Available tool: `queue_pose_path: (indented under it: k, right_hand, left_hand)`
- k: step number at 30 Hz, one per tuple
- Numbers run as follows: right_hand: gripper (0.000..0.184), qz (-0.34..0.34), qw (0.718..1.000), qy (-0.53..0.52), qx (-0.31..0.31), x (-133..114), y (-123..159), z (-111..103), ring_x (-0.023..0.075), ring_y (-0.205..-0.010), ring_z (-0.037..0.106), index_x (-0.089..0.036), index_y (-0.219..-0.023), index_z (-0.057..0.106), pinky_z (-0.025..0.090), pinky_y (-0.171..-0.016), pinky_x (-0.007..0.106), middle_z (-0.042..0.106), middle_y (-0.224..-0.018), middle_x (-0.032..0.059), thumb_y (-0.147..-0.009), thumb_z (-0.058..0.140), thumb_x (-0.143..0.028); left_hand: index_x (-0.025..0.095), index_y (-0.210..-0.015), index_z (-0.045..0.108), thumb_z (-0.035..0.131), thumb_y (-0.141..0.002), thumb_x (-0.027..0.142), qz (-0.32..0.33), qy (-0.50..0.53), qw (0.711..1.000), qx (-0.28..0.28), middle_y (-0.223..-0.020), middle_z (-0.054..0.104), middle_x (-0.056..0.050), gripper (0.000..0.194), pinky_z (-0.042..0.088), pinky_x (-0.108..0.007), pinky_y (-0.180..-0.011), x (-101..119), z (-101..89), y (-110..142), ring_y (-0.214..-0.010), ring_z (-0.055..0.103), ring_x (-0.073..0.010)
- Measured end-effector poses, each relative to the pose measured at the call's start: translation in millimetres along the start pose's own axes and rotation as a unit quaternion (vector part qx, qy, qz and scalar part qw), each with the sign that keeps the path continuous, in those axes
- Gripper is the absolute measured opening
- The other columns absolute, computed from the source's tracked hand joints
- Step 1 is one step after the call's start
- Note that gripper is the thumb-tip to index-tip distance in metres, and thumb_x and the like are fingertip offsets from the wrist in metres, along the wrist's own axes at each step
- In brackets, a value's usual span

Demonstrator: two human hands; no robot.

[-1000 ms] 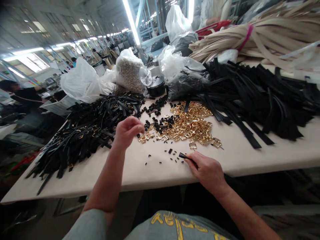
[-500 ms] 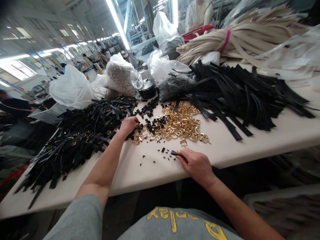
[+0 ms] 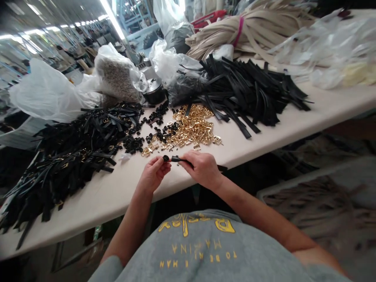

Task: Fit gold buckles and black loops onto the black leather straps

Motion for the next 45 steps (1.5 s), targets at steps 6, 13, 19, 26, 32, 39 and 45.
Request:
queue_pose_path:
  k: [6, 13, 19, 26, 32, 39, 45]
  right_hand:
    - [0.021, -0.026, 0.998, 0.057, 0.008, -15.9, -2.0, 1.1, 0.0136, -0.068, 0.061, -0.019, -0.088, 0.066, 0.042, -0.065, 0.024, 0.067, -0.075, 0.0025, -0.096, 0.051, -0.030]
    - [0.016, -0.029, 0.999, 0.029, 0.013, -18.2, 5.8, 0.5, 0.0129, -0.068, 0.061, -0.019, -0.089, 0.066, 0.042, -0.066, 0.023, 0.067, -0.076, 0.0018, -0.095, 0.054, -0.027]
    - [0.022, -0.038, 0.997, 0.069, -0.002, -19.9, 8.9, 2.2, 0.0132, -0.066, 0.059, -0.019, -0.089, 0.067, 0.039, -0.063, 0.024, 0.066, -0.075, 0.0024, -0.097, 0.051, -0.031]
    - [0.025, -0.084, 0.991, 0.105, -0.004, -25.3, 12.0, -1.0, 0.0119, -0.064, 0.057, -0.018, -0.087, 0.068, 0.036, -0.061, 0.024, 0.065, -0.073, 0.0023, -0.098, 0.050, -0.030]
    - [0.032, -0.105, 0.980, 0.151, -0.080, -23.8, 17.2, 8.5, 0.0116, -0.065, 0.056, -0.020, -0.081, 0.067, 0.035, -0.061, 0.024, 0.064, -0.069, 0.0014, -0.100, 0.042, -0.028]
    - [0.022, -0.009, 0.996, 0.012, -0.084, -4.7, 24.2, 19.5, 0.0140, -0.067, 0.064, -0.020, -0.114, 0.060, 0.043, -0.063, 0.024, 0.072, -0.081, 0.0020, -0.096, 0.049, -0.027]
    - [0.034, 0.065, 0.992, -0.060, -0.092, 6.9, 28.7, 32.4, 0.0128, -0.052, 0.059, -0.019, -0.130, 0.051, 0.044, -0.055, 0.023, 0.063, -0.062, -0.0024, -0.099, 0.040, -0.025]
  left_hand:
    - [0.016, -0.074, 0.058, 0.087, -0.059, 0.041, 0.004, 0.030, 1.000, 0.005, -0.067, 0.068, 0.000, 0.041, 0.053, -0.022, -0.067, -8.4, 13.6, 14.9, -0.065, 0.067, -0.0118]
    - [0.017, -0.080, 0.059, 0.090, -0.054, 0.033, -0.009, 0.067, 0.998, 0.013, -0.066, 0.068, 0.002, 0.043, 0.053, -0.018, -0.061, -12.9, 11.8, 18.0, -0.058, 0.065, -0.0090]
    - [0.018, -0.089, 0.061, 0.086, -0.061, 0.027, -0.042, 0.089, 0.995, 0.008, -0.076, 0.070, 0.001, 0.039, 0.054, -0.017, -0.060, -20.9, 12.5, 21.0, -0.059, 0.065, -0.0072]
    - [0.017, -0.086, 0.064, 0.090, -0.055, 0.028, -0.078, 0.119, 0.990, -0.009, -0.073, 0.067, 0.002, 0.042, 0.053, -0.014, -0.056, -26.6, 14.7, 20.9, -0.056, 0.063, -0.0057]
    - [0.014, -0.078, 0.064, 0.088, -0.058, 0.030, -0.044, -0.019, 0.998, -0.051, -0.069, 0.067, 0.000, 0.035, 0.052, -0.018, -0.057, -18.3, 15.6, 22.1, -0.055, 0.062, -0.0074]
    - [0.014, -0.078, 0.064, 0.084, -0.063, 0.030, 0.024, -0.139, 0.988, -0.062, -0.065, 0.068, 0.000, 0.030, 0.051, -0.024, -0.062, -10.6, 17.3, 24.0, -0.057, 0.063, -0.0110]
    - [0.014, -0.080, 0.063, 0.084, -0.062, 0.032, 0.017, -0.115, 0.992, -0.057, -0.067, 0.067, 0.000, 0.033, 0.051, -0.025, -0.062, -28.5, 19.9, 18.0, -0.057, 0.063, -0.0112]
Point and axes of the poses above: each hand's wrist, its own y-axis away from the middle knuckle, its own z-axis out of the palm, x = y × z, the point moved 6 cm from there along -y, towards the middle knuckle
